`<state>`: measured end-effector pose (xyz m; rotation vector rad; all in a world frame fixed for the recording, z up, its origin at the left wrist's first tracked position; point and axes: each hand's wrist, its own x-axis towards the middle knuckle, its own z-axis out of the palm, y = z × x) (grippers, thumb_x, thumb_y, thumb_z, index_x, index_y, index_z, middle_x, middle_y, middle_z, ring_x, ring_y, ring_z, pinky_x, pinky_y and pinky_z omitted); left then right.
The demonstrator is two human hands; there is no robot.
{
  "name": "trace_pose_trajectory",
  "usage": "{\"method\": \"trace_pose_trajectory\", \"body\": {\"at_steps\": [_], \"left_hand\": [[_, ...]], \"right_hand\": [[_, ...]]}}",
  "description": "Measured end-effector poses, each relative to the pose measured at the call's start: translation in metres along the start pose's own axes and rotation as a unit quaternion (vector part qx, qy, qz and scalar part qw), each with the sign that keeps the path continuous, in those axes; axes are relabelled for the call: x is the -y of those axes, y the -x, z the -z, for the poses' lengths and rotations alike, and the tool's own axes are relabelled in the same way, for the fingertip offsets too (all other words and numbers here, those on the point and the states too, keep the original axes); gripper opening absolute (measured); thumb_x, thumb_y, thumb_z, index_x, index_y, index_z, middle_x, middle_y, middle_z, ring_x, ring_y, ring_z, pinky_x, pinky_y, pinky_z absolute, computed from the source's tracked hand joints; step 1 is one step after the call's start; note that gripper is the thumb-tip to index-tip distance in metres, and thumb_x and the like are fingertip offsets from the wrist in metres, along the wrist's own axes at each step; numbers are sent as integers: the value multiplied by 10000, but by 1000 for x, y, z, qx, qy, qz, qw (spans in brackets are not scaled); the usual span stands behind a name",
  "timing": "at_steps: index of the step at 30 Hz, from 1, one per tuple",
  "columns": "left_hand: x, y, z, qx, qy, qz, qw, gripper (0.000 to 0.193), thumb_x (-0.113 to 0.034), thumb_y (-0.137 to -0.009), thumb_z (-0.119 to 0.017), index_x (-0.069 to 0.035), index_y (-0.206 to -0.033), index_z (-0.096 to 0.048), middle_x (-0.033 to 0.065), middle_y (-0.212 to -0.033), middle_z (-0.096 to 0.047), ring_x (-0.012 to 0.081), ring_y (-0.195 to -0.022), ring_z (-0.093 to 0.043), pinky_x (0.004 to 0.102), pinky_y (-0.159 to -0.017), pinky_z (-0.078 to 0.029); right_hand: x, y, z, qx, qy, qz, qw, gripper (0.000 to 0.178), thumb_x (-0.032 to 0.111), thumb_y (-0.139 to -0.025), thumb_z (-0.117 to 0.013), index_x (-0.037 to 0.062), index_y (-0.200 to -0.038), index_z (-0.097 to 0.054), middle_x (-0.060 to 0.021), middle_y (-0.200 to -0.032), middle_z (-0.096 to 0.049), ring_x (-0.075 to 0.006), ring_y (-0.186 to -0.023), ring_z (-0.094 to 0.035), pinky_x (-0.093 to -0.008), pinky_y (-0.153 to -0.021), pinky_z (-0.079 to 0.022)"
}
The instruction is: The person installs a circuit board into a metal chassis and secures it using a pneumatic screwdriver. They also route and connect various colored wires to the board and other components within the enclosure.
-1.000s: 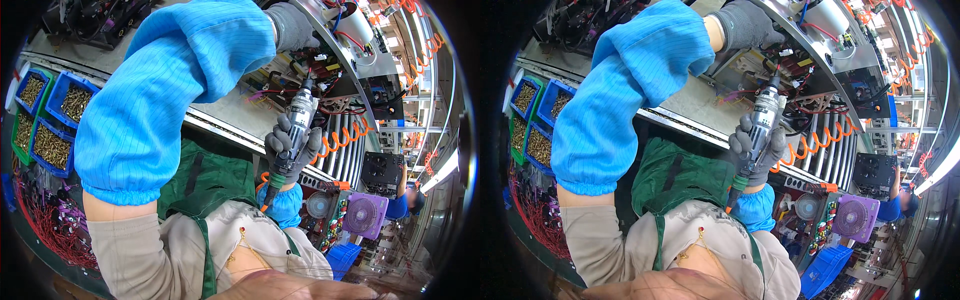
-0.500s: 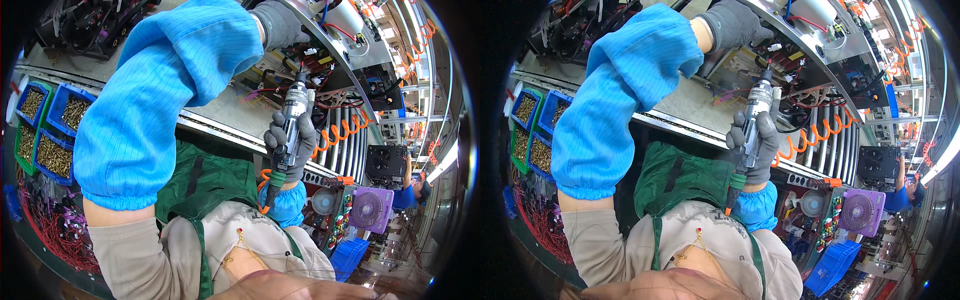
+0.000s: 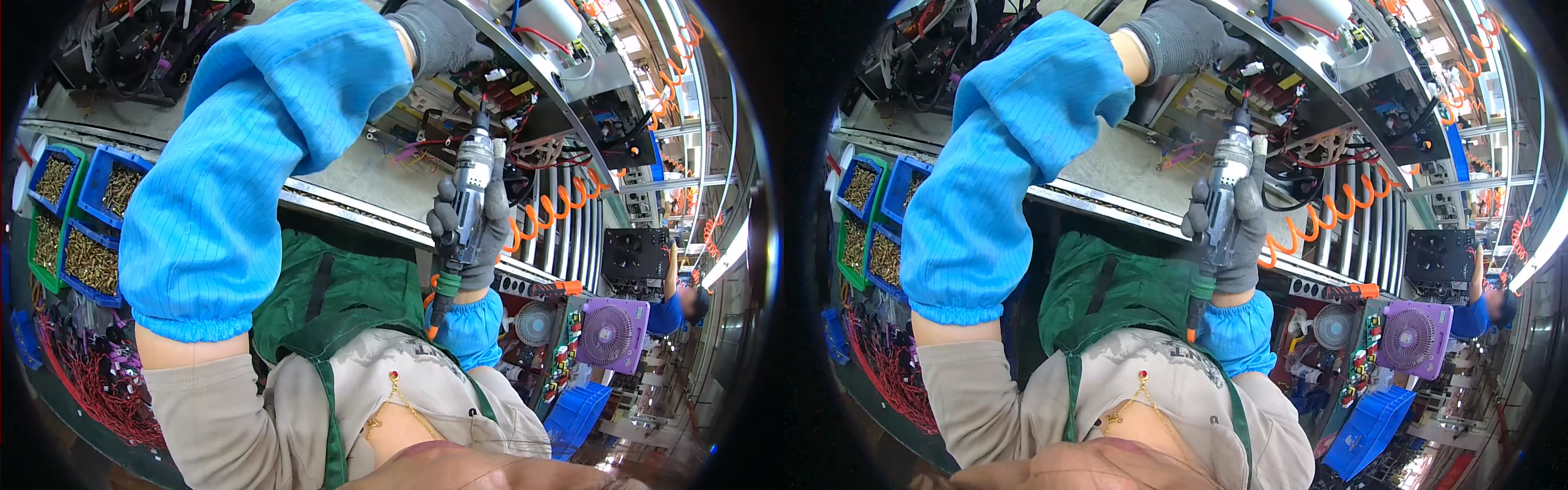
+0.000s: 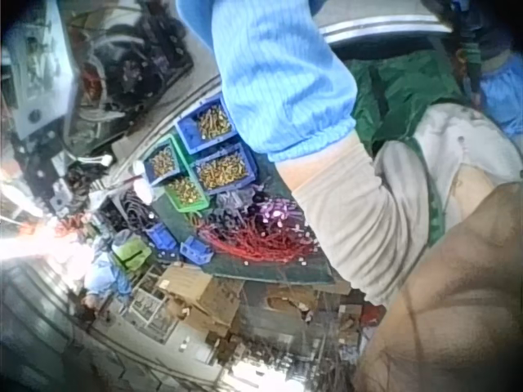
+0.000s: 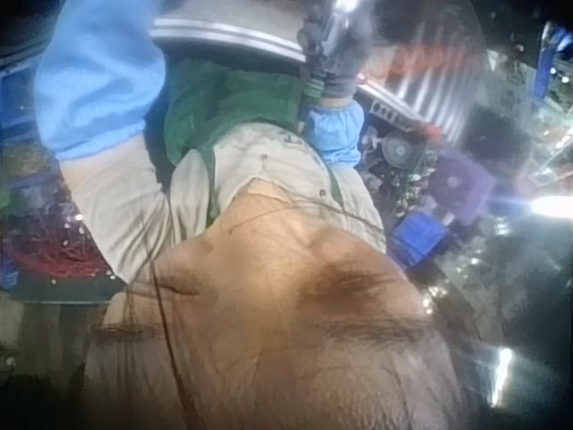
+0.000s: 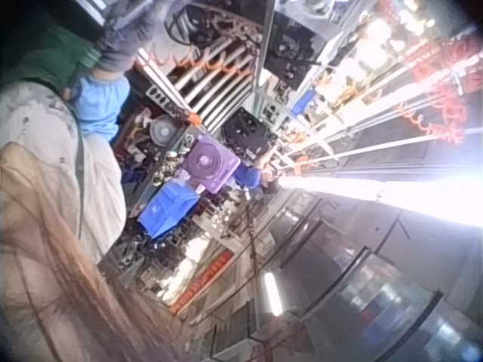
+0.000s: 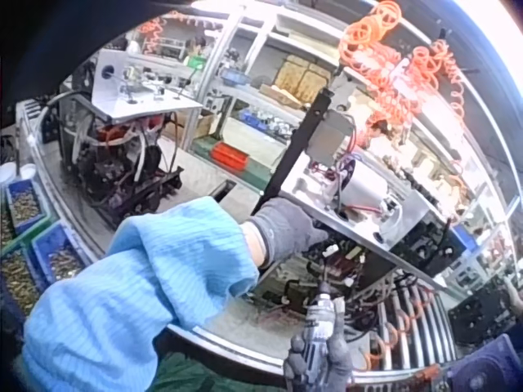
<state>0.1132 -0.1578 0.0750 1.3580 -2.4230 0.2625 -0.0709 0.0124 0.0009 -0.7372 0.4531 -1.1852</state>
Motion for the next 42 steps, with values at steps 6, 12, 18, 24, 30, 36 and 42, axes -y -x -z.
{"method": "trace_pose_trajectory", "body": {"at_steps": [6,12,18,24,30,36,42], "left_hand": [[0,12,-6,-39,-34,45,998,349,-405,-885,-450,-170,-1052,-646,117,-890,-678,288,-837,-669,428,-707,-506],[-38,81,-79,-127,142,79,979,296,-304,-831,-611,-149,-1077,-555,139,-807,-658,324,-755,-650,453,-653,-514],[-47,172,-175,-59,775,389,494,322,-97,-812,-588,60,-1093,-568,136,-1006,-625,225,-954,-616,306,-797,-533],[-67,169,-184,-124,840,364,384,208,-91,-918,-545,51,-1067,-582,88,-941,-600,121,-831,-594,198,-687,-518],[-75,154,-169,-91,819,408,392,231,-274,-924,-594,-53,-975,-638,-41,-684,-502,23,-517,-396,155,-429,-328],[-75,146,-170,-54,777,449,438,350,-424,-895,-604,-77,-854,-616,-53,-609,-471,19,-446,-368,159,-394,-314],[-59,145,-151,36,609,367,702,405,-451,-903,-568,-66,-872,-690,-34,-628,-541,46,-536,-437,200,-501,-368]], "right_hand": [[1,-6,12,9,-153,-69,986,623,470,-908,-531,118,-1378,-321,-205,-992,-565,-167,-575,-530,-339,-577,-509],[-12,47,52,25,-21,-97,995,740,511,-733,-701,4,-1217,-461,-163,-908,-618,-210,-581,-606,-386,-579,-571],[-36,79,80,29,7,-248,968,816,365,-681,-735,-53,-1282,-375,-161,-899,-596,-222,-584,-616,-381,-587,-581],[-42,86,88,2,59,-264,963,841,349,-686,-739,53,-1356,-326,-129,-880,-590,-191,-567,-598,-347,-552,-568],[-37,84,80,-18,121,-265,957,1017,332,-650,-746,154,-1467,-167,-111,-817,-565,-167,-527,-584,-312,-484,-528],[-36,78,82,-23,203,-273,940,1015,242,-669,-710,155,-1487,-116,-110,-808,-563,-164,-511,-579,-301,-464,-515],[-29,81,80,-21,115,-287,951,960,293,-661,-725,140,-1453,-205,-98,-801,-558,-155,-501,-569,-292,-458,-517]]}}
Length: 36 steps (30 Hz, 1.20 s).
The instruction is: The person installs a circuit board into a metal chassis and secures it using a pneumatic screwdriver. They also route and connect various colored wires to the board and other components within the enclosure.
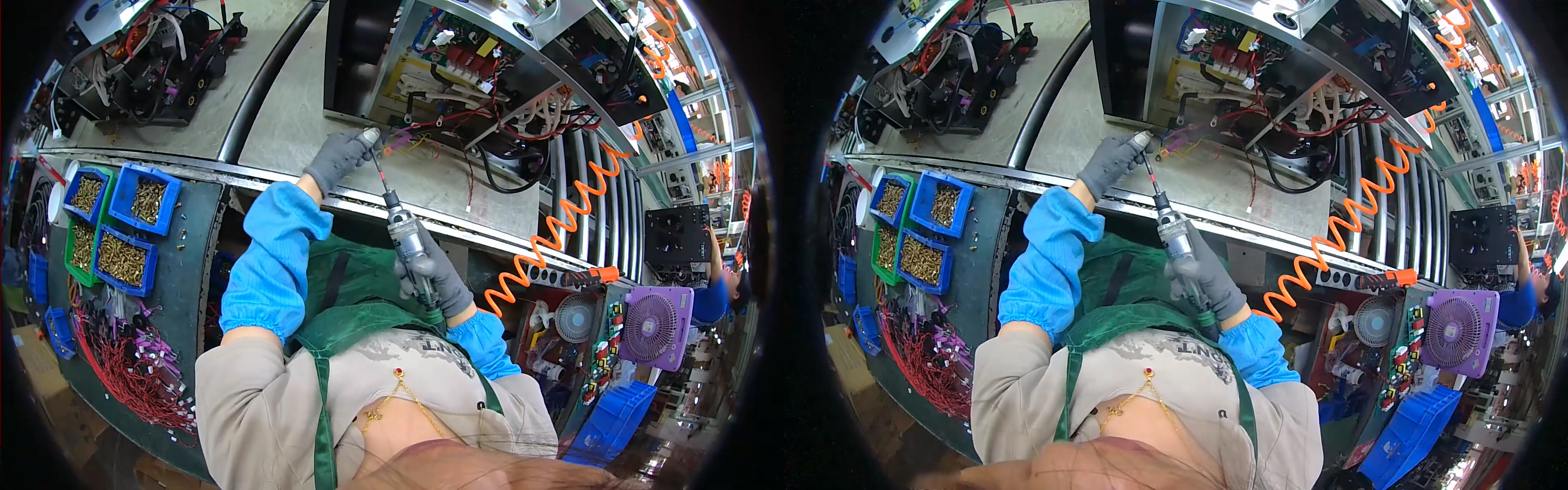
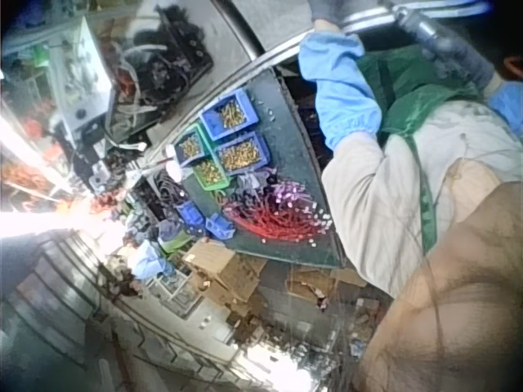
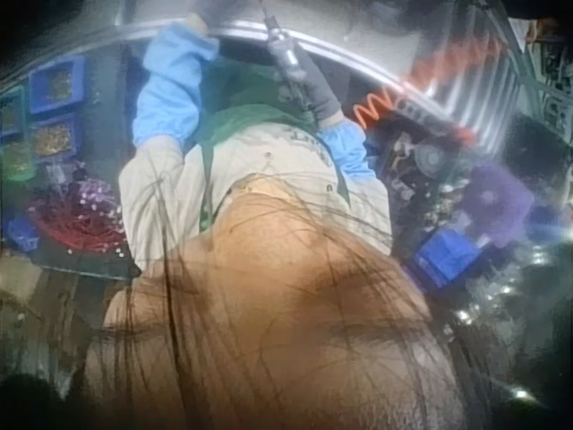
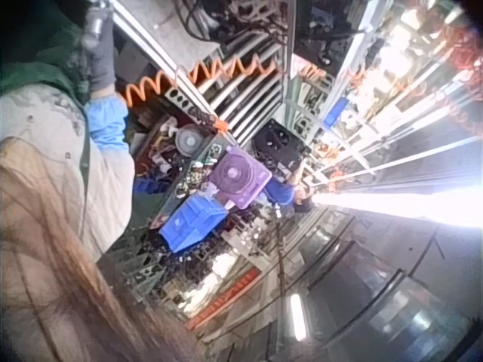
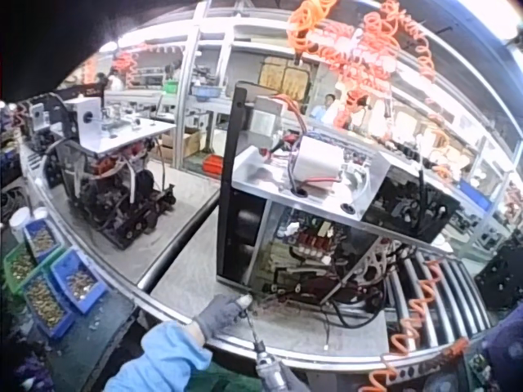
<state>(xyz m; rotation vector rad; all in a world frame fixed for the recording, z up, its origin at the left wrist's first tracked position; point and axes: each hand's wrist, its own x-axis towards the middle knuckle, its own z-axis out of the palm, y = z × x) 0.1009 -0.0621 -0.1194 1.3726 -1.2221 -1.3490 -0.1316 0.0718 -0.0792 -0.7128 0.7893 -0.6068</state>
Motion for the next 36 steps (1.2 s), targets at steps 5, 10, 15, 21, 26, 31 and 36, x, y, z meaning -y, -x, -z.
{"method": "trace_pose_trajectory", "body": {"at_steps": [5,10,15,21,26,31,36], "left_hand": [[2,-1,3,39,46,6,998,433,-467,-908,-547,-62,-936,-697,-24,-651,-544,55,-547,-445,209,-511,-372],[11,-7,-7,-53,138,73,986,415,-453,-882,-576,-67,-976,-697,-9,-666,-547,73,-547,-460,217,-497,-374],[38,-41,-30,-154,-219,-147,952,393,-388,-785,-641,-78,-1022,-684,117,-791,-658,272,-709,-620,333,-668,-491],[37,-49,-26,-176,-378,-173,892,323,-282,-766,-615,-143,-1051,-677,173,-975,-648,363,-921,-593,426,-840,-465],[9,-30,-16,-93,-236,-133,958,373,-198,-839,-572,-82,-1194,-587,157,-1078,-640,307,-954,-612,375,-849,-474],[7,-21,6,201,345,-48,915,518,-100,-865,-527,39,-1347,-398,168,-1294,-527,243,-1094,-585,337,-918,-470],[-7,2,-6,198,406,-72,889,588,-25,-849,-511,22,-1402,-317,173,-1369,-459,266,-1192,-533,313,-918,-478]], "right_hand": [[-4,0,3,19,-44,-7,999,974,384,-617,-764,140,-1416,-263,-103,-793,-558,-151,-502,-567,-290,-464,-533],[-3,-2,3,8,-34,6,999,1043,396,-615,-763,151,-1452,-190,-108,-794,-556,-163,-498,-564,-304,-465,-529],[3,0,8,5,-49,34,998,1067,380,-623,-753,179,-1471,-137,-108,-799,-554,-173,-492,-557,-316,-468,-526],[3,4,19,4,-56,61,997,1027,347,-633,-762,186,-1463,-179,-116,-808,-574,-189,-506,-575,-329,-472,-537],[0,12,27,-7,-85,75,994,1016,336,-639,-776,200,-1462,-197,-113,-815,-574,-191,-528,-584,-328,-489,-549],[0,15,24,-1,-78,79,994,1025,354,-635,-784,182,-1461,-202,-115,-827,-568,-184,-522,-579,-322,-483,-545],[-6,21,26,-9,-56,70,996,1041,367,-633,-781,174,-1468,-189,-106,-820,-567,-176,-517,-576,-318,-479,-543]]}}
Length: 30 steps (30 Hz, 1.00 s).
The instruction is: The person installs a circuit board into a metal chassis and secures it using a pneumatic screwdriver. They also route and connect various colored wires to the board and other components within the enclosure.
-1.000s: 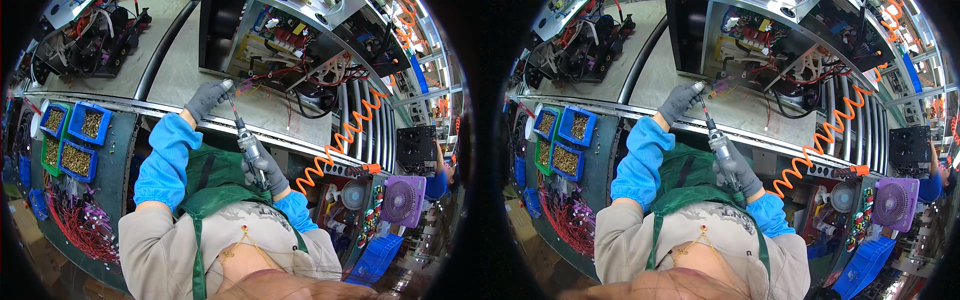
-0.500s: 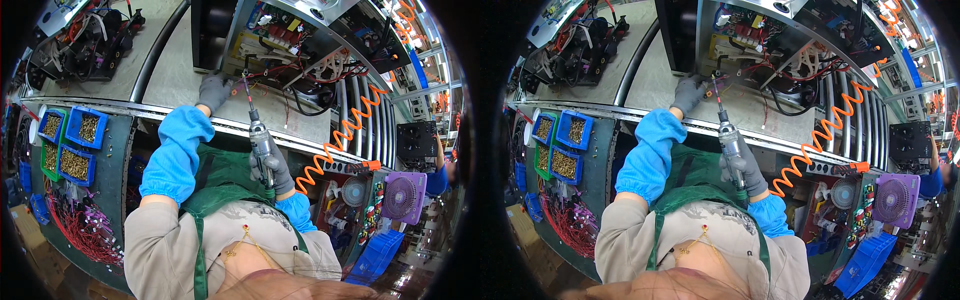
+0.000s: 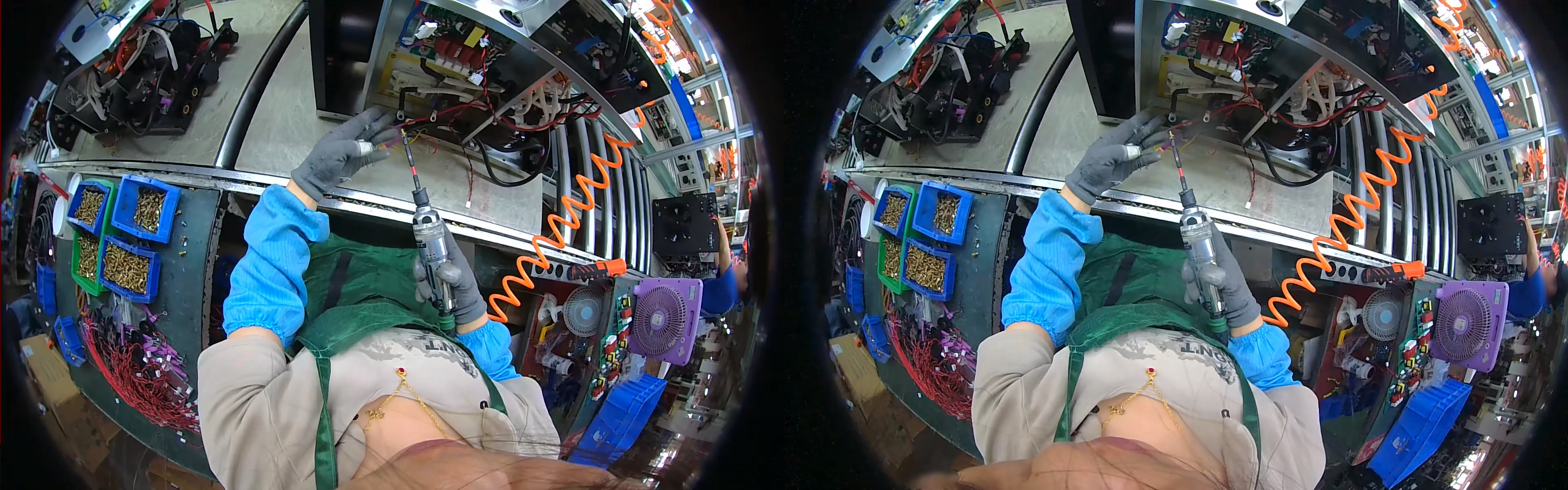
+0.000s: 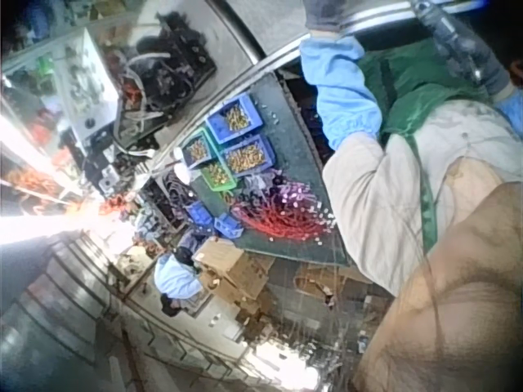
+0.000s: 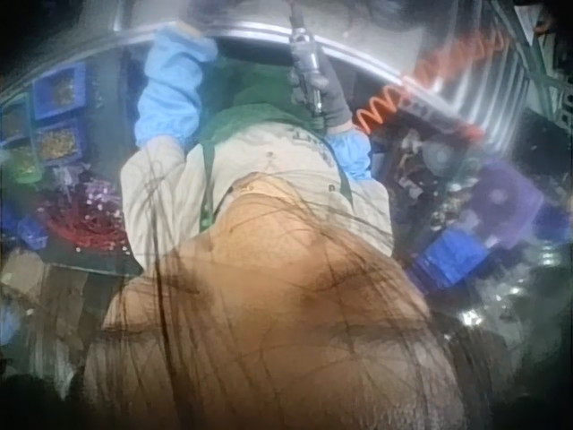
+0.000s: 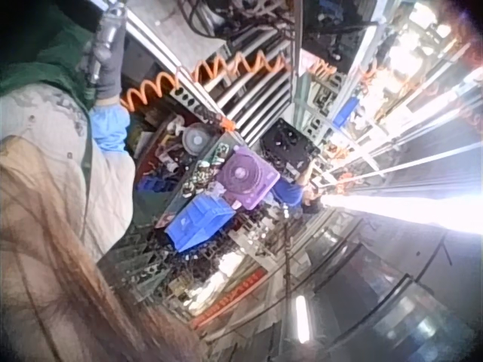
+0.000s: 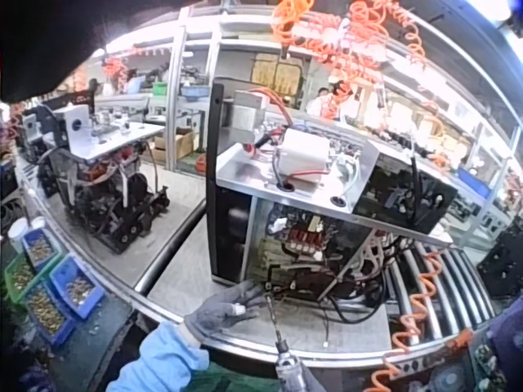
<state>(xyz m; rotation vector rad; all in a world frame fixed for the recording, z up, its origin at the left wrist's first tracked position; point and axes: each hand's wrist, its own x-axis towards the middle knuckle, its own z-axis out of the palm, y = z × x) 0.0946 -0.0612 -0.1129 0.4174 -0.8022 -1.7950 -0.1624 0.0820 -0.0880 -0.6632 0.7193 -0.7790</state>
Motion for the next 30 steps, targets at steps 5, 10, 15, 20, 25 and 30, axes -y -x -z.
{"method": "trace_pose_trajectory", "body": {"at_steps": [5,10,15,20,25,30], "left_hand": [[3,-7,6,-23,-149,-6,989,554,-75,-865,-578,39,-1369,-376,170,-1391,-432,256,-1220,-498,334,-978,-448],[5,-17,3,-81,-530,-129,834,342,-121,-845,-632,-75,-1183,-608,142,-1161,-579,254,-1004,-595,344,-859,-492],[-13,-30,5,46,-748,-242,616,288,-116,-779,-670,-118,-1067,-669,131,-978,-616,291,-871,-613,354,-770,-504],[-15,-32,1,94,-787,-257,553,349,-106,-778,-673,-91,-1122,-616,121,-988,-639,286,-842,-629,339,-731,-516],[-2,-26,-9,-85,-516,-68,850,268,-105,-844,-644,-45,-1100,-592,112,-956,-671,220,-765,-651,305,-673,-515],[10,-25,-15,-187,-591,-156,769,183,-141,-870,-627,-35,-1019,-626,89,-874,-676,130,-711,-634,280,-631,-505]], "right_hand": [[2,3,-4,-2,11,-11,1000,1055,370,-633,-779,178,-1476,-174,-102,-809,-569,-172,-520,-576,-313,-476,-539],[6,2,-12,8,16,-11,1000,1063,369,-632,-780,181,-1481,-167,-101,-805,-569,-168,-527,-576,-303,-471,-529],[7,3,-9,-7,14,0,1000,1060,355,-632,-776,181,-1481,-166,-102,-804,-570,-167,-521,-573,-299,-466,-524],[6,6,-4,-17,14,7,1000,1063,348,-628,-776,184,-1479,-161,-105,-801,-568,-172,-505,-572,-303,-463,-527],[6,9,-1,-23,11,-2,1000,1052,340,-627,-770,181,-1475,-168,-105,-799,-566,-176,-498,-575,-311,-467,-535],[7,7,0,-22,20,2,1000,1027,306,-634,-748,165,-1472,-173,-106,-800,-566,-175,-501,-575,-308,-466,-528]]}}
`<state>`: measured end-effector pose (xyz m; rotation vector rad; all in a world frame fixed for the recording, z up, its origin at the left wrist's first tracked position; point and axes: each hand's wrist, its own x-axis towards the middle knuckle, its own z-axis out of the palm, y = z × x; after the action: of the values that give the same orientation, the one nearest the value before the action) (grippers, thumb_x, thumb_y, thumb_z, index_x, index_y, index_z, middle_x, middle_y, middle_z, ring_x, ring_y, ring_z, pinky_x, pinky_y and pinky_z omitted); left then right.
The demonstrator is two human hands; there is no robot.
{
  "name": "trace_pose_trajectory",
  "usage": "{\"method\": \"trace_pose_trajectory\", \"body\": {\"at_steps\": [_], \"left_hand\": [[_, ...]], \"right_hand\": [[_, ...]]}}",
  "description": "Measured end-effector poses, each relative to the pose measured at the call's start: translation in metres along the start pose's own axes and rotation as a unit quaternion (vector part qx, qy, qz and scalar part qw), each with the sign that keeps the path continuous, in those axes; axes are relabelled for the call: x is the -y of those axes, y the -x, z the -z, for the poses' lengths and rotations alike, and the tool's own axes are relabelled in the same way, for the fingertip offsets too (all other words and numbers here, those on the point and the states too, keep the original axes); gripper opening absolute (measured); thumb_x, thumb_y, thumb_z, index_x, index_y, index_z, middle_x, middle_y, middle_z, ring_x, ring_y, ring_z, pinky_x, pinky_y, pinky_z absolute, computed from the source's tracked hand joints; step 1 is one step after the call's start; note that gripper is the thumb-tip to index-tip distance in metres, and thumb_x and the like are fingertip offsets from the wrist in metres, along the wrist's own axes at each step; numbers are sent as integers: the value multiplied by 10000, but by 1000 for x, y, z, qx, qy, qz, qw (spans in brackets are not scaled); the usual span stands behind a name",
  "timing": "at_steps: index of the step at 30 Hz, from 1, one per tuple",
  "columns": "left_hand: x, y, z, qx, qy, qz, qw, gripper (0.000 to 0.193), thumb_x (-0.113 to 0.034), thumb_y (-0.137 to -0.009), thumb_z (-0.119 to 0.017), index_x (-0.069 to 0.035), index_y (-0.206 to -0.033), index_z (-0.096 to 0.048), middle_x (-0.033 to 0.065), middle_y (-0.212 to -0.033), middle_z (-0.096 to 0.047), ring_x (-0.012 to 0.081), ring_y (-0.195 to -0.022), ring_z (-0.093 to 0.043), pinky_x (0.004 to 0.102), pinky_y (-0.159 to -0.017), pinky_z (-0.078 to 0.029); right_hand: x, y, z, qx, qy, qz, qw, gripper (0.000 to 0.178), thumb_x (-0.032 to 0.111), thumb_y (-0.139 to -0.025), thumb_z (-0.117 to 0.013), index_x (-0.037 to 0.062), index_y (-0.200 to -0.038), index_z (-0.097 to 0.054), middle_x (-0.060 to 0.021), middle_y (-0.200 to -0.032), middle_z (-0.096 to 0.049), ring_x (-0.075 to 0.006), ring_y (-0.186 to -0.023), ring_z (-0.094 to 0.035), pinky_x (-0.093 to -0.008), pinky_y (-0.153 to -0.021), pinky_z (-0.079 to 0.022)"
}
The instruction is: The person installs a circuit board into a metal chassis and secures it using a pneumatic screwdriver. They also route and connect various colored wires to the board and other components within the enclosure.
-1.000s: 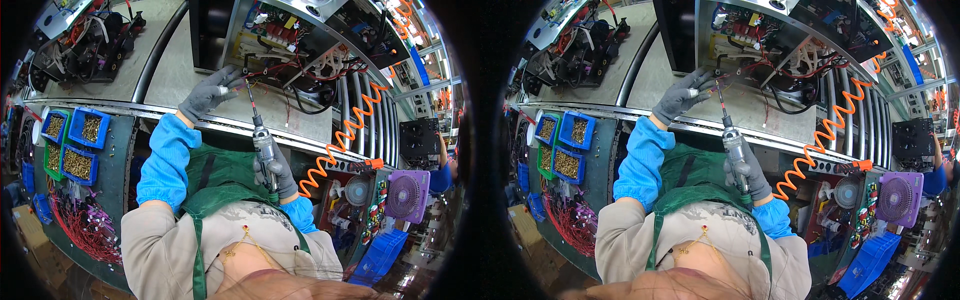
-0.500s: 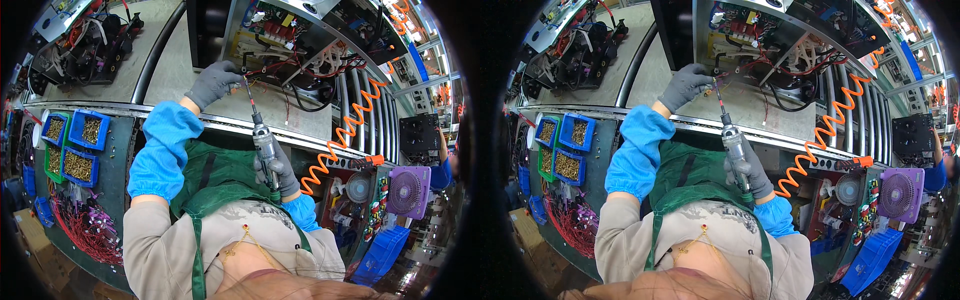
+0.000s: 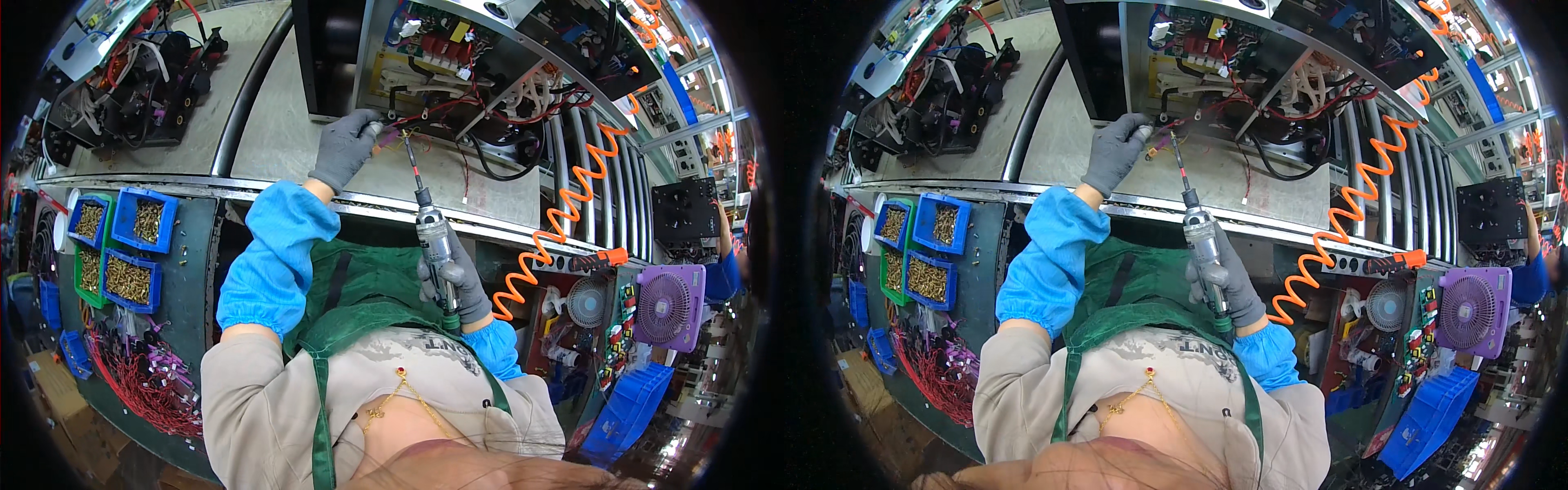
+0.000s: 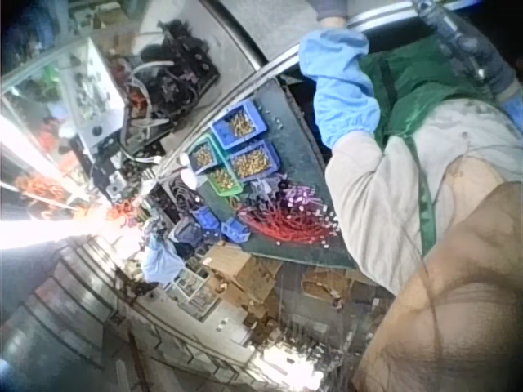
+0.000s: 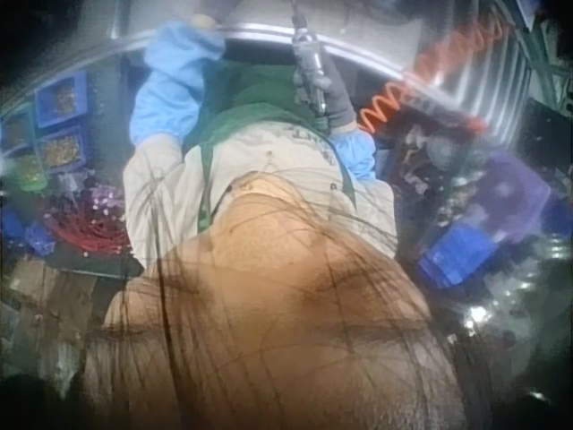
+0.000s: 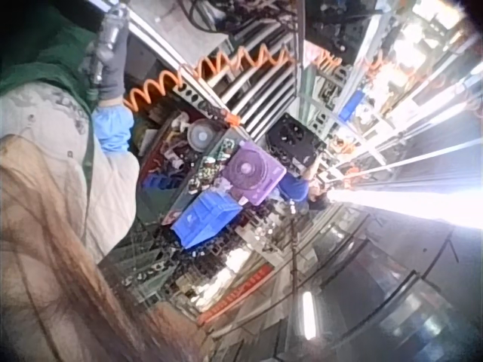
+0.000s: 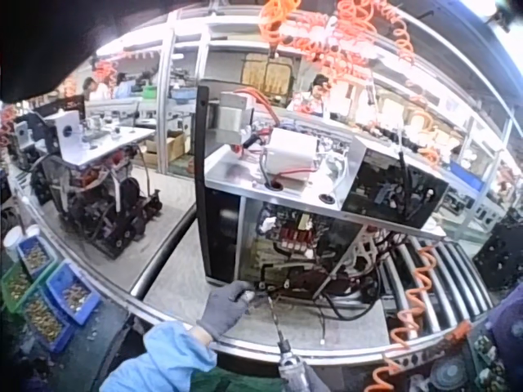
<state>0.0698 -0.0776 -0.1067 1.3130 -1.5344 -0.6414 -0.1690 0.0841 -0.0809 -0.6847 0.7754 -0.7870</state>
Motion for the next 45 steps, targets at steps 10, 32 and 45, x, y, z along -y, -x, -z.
{"method": "trace_pose_trajectory", "body": {"at_steps": [10,32,45], "left_hand": [[13,2,-12,51,119,82,988,162,-110,-890,-573,-19,-1009,-632,81,-828,-660,121,-677,-626,271,-611,-512],[5,-14,-13,66,-172,87,979,246,-247,-794,-641,-23,-893,-623,216,-895,-625,374,-869,-594,449,-755,-476],[23,-21,-21,75,-97,4,992,315,-162,-809,-599,-17,-1088,-588,214,-891,-648,331,-770,-644,375,-687,-507]], "right_hand": [[4,-21,-7,-5,33,-16,999,1034,319,-630,-742,118,-1466,-168,-109,-793,-583,-182,-515,-586,-317,-468,-521],[10,-30,-14,0,-76,3,997,1041,357,-703,-735,282,-1494,-62,-148,-838,-576,-179,-519,-574,-323,-450,-533],[13,-32,-17,-27,-34,-2,999,1024,339,-697,-709,260,-1497,-76,-133,-790,-573,-167,-493,-564,-305,-446,-520]]}}
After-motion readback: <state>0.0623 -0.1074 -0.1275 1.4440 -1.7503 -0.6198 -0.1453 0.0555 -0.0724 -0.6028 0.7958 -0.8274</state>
